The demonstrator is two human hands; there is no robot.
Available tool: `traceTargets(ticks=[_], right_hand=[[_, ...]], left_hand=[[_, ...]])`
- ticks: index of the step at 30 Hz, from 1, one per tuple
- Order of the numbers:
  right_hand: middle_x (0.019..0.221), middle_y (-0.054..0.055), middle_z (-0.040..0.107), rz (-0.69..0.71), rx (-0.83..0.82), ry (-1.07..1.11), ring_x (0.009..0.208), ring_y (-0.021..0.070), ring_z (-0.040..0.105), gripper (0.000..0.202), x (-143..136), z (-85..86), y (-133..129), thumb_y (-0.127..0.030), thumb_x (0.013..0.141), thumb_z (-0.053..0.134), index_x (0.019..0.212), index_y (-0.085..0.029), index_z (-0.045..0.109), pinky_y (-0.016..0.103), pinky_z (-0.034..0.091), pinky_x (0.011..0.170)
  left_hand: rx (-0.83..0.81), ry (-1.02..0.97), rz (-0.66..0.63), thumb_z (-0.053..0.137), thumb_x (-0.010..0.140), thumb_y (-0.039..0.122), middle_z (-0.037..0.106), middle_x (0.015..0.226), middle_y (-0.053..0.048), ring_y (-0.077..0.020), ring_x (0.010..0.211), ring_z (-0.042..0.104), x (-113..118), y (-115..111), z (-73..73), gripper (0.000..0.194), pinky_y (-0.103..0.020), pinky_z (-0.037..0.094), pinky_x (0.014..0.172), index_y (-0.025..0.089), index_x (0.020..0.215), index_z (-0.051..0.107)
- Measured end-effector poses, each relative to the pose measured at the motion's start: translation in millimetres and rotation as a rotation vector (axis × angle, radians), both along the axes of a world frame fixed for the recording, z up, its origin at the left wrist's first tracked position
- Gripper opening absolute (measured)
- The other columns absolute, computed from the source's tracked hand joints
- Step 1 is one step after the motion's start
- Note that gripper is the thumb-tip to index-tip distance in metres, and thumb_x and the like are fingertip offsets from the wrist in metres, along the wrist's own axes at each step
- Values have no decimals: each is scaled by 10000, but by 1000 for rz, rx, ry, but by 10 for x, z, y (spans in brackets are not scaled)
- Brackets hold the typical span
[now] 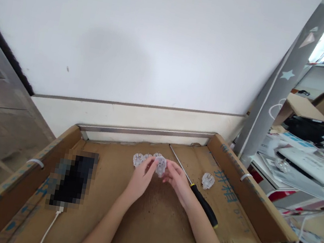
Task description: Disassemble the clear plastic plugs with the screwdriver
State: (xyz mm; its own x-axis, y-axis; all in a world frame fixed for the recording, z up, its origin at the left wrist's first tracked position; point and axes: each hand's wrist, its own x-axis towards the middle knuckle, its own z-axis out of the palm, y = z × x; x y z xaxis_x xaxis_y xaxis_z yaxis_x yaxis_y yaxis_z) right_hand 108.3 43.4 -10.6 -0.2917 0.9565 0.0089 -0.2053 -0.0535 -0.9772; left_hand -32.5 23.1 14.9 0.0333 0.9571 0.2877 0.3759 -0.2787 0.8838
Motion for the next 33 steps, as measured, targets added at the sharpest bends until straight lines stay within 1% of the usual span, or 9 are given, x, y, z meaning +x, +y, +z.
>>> traceTargets(ticks=[4, 10, 14, 22, 25, 27, 29, 32, 33], right_hand=[[735, -4, 540, -32, 23, -62, 572, 24, 481, 298, 1, 2, 14, -369, 871, 476, 992, -104, 538, 152, 427, 509], [778, 2, 541, -82, 104, -108, 582, 23, 474, 287, 4, 23, -2, -357, 864, 491, 988, -102, 529, 155, 431, 518], [753, -5, 523, -102, 169, -130, 585, 23, 463, 282, 8, 45, -22, -370, 862, 490, 935, -100, 529, 160, 432, 530], [796, 13, 548, -134, 266, -281, 531, 11, 440, 383, -14, -3, -16, -449, 886, 411, 1015, -103, 511, 143, 389, 464], [902, 49, 579, -214, 345, -396, 643, 58, 520, 409, -20, 51, -39, -464, 879, 405, 1092, -131, 510, 214, 460, 580], [997, 73, 578, -307, 411, -499, 814, 120, 552, 408, 28, 116, -144, -454, 860, 431, 1143, -174, 519, 305, 469, 751], [1084, 88, 559, -415, 460, -604, 1006, 194, 510, 387, 157, 148, -346, -433, 832, 475, 1142, -213, 553, 405, 379, 917], [1181, 94, 527, -571, 493, -800, 1140, 298, 425, 367, 520, 28, -750, -411, 767, 571, 1092, -243, 603, 511, 238, 967], [1208, 82, 523, -647, 565, -1005, 1141, 306, 436, 389, 668, -54, -877, -431, 758, 576, 1108, -261, 591, 504, 256, 943]], left_hand=[[-19, 5, -40, 432, 890, 411, 651, 891, -5, -161, 803, 583, -20, 10, -9, 267, -284, 465, 744, 219, 952, 607], [-58, -24, -47, 453, 878, 424, 655, 967, -21, -174, 865, 588, -3, 4, 1, 289, -297, 457, 788, 206, 994, 601], [-50, -28, -61, 454, 877, 428, 648, 979, -27, -178, 887, 583, 8, -1, 9, 298, -301, 447, 808, 200, 1002, 599], [-25, 19, -33, 437, 885, 435, 648, 975, -30, -178, 874, 579, 16, 25, -39, 305, -309, 438, 811, 206, 1017, 590], [-17, -16, -39, 462, 874, 436, 648, 1002, -35, -179, 887, 587, 12, 35, -65, 297, -313, 442, 828, 216, 1029, 586], [-3, -66, 8, 488, 858, 446, 648, 997, -42, -180, 881, 594, -14, 58, -75, 299, -311, 446, 826, 215, 1018, 590], [13, -186, 132, 513, 832, 477, 645, 994, -54, -182, 883, 596, -63, 99, -78, 332, -300, 456, 803, 205, 1004, 592], [-56, -473, 310, 568, 756, 543, 642, 971, -68, -177, 827, 607, -146, 174, -77, 425, -277, 483, 721, 183, 981, 588], [-99, -569, 337, 594, 725, 553, 639, 964, -70, -168, 787, 609, -167, 194, -78, 454, -270, 490, 689, 178, 980, 585]])
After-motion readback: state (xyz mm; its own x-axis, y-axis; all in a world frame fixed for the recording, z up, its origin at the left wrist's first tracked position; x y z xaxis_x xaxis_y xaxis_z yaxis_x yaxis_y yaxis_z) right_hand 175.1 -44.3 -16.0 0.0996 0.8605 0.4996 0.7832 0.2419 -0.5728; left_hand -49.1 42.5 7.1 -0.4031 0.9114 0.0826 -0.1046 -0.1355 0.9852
